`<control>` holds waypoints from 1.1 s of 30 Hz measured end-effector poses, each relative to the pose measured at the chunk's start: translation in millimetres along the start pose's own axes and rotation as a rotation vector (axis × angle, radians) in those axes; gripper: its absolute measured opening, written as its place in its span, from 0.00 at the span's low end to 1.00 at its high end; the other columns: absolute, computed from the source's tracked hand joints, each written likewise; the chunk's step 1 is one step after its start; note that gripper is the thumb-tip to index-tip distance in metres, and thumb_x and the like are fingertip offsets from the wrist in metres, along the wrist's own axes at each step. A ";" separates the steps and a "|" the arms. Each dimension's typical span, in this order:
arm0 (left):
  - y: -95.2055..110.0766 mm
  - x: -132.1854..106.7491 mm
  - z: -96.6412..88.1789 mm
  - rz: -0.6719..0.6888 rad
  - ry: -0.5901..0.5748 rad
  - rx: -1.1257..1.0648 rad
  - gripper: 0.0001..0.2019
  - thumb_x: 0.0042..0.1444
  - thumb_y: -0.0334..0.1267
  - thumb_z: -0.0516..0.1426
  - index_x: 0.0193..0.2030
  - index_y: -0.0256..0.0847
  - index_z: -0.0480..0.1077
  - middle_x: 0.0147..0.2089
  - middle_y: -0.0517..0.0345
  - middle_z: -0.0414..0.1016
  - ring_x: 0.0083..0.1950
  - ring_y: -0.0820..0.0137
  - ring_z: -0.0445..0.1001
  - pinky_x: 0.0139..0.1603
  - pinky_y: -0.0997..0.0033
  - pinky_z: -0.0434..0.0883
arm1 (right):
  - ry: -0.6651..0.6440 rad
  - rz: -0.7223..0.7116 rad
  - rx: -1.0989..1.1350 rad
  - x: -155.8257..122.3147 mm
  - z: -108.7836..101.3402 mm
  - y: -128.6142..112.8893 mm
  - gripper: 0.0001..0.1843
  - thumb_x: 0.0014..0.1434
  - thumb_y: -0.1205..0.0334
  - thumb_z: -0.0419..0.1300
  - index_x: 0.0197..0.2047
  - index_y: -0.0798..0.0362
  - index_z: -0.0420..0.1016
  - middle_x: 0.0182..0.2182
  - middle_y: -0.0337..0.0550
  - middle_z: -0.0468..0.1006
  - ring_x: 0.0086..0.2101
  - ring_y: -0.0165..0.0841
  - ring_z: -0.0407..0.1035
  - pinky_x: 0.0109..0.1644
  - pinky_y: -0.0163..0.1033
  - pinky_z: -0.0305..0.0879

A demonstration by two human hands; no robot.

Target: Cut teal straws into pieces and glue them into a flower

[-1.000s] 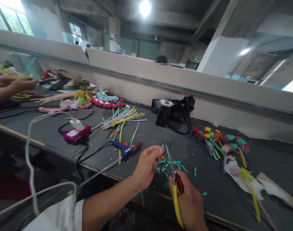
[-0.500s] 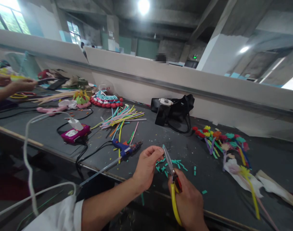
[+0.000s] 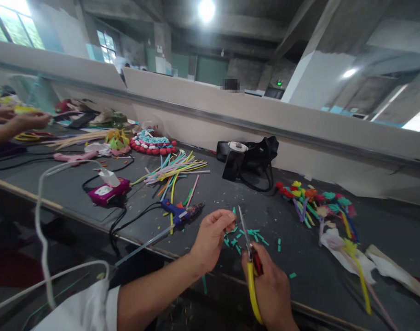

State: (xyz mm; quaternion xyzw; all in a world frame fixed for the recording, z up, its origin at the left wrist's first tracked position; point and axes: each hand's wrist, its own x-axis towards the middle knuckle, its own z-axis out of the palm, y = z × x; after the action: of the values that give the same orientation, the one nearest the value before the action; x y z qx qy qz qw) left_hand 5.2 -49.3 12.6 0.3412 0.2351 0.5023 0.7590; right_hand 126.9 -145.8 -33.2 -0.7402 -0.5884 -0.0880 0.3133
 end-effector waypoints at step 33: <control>-42.4 60.6 16.4 0.663 -0.661 1.993 0.07 0.55 0.32 0.56 0.32 0.40 0.76 0.35 0.51 0.76 0.42 0.61 0.68 0.44 0.60 0.56 | 0.333 -0.002 0.253 7.6 -48.2 48.9 0.10 0.61 0.55 0.58 0.40 0.52 0.74 0.34 0.40 0.79 0.30 0.29 0.74 0.35 0.30 0.66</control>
State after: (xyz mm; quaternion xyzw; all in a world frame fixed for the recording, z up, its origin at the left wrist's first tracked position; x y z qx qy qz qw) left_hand 65.4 -9.1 -9.4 0.9646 0.2170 0.1501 -0.0037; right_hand 185.9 -172.3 -9.0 -0.6697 -0.5355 -0.1350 0.4965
